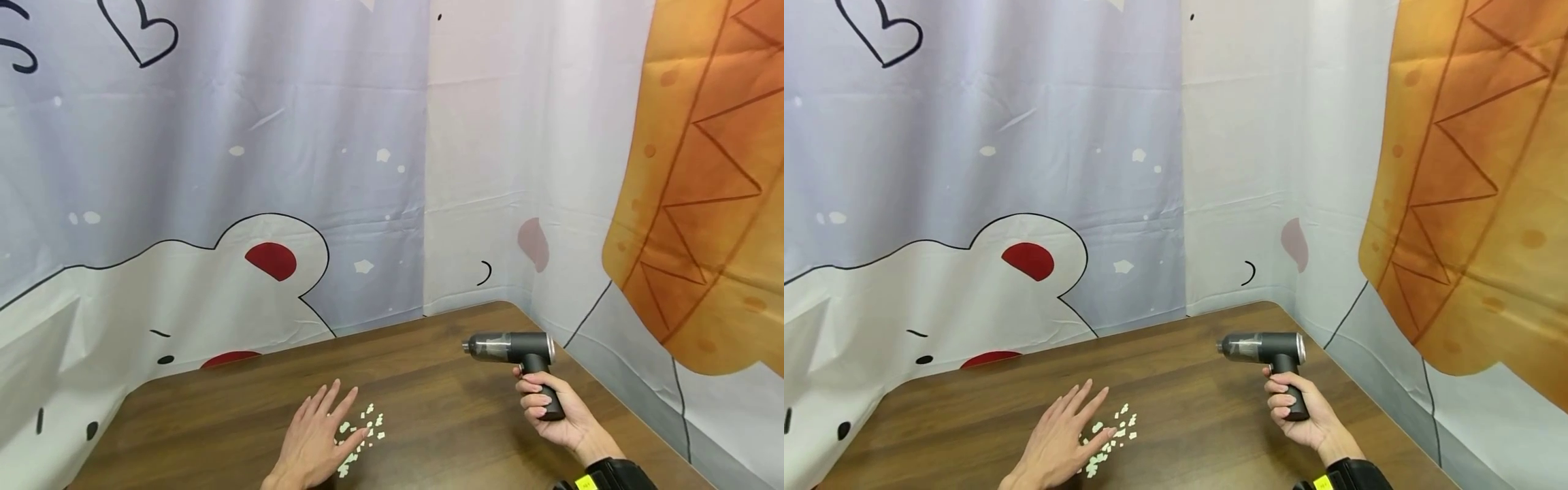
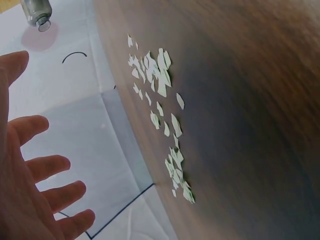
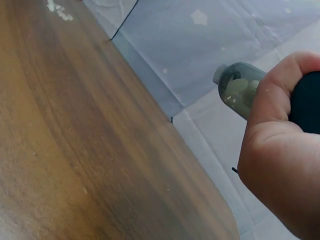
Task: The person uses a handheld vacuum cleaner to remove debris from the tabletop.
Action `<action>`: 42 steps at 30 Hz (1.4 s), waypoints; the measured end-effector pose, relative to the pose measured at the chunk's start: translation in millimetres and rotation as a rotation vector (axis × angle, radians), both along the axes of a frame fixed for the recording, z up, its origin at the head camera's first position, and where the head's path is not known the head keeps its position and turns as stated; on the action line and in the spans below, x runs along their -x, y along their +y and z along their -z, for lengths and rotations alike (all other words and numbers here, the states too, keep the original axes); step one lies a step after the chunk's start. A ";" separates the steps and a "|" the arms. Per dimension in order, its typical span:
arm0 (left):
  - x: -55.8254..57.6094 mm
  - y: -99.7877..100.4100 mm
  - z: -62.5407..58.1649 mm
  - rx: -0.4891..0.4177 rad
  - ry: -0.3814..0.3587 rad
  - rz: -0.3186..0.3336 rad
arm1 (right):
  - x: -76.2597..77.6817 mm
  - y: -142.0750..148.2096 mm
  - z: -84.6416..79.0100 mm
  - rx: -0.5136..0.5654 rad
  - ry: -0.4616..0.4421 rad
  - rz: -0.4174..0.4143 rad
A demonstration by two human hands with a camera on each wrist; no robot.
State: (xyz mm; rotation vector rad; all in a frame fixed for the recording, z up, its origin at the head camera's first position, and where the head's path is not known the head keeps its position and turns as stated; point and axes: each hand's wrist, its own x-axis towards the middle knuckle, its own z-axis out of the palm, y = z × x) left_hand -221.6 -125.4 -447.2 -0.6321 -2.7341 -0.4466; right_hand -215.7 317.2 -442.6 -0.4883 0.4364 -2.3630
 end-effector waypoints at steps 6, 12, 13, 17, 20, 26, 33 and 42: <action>-5.5 -14.0 -0.1 -0.004 0.015 -0.023 | 3.9 -13.0 2.9 -0.050 -0.013 -0.013; -10.4 -28.6 0.6 0.009 0.015 -0.054 | 9.0 -27.8 2.8 -0.108 -0.050 -0.035; -11.7 -29.8 0.7 0.008 0.012 -0.061 | 9.9 -29.5 2.9 -0.118 -0.052 -0.039; -15.8 -35.5 -0.5 -0.005 -0.010 -0.083 | 13.5 -38.8 3.2 -0.147 -0.060 -0.057; -17.7 -39.3 -1.7 -0.015 -0.023 -0.098 | 15.4 -47.3 2.9 -0.168 -0.078 -0.063; -20.8 -42.9 -2.2 -0.029 -0.040 -0.114 | 13.4 -59.5 2.8 -0.249 -0.136 -0.047; -25.0 -53.2 -0.7 -0.003 -0.036 -0.151 | 14.8 -70.1 5.1 -0.319 -0.186 -0.042; -33.0 -67.0 0.7 0.007 -0.037 -0.187 | 13.6 -84.5 9.7 -0.362 -0.207 -0.083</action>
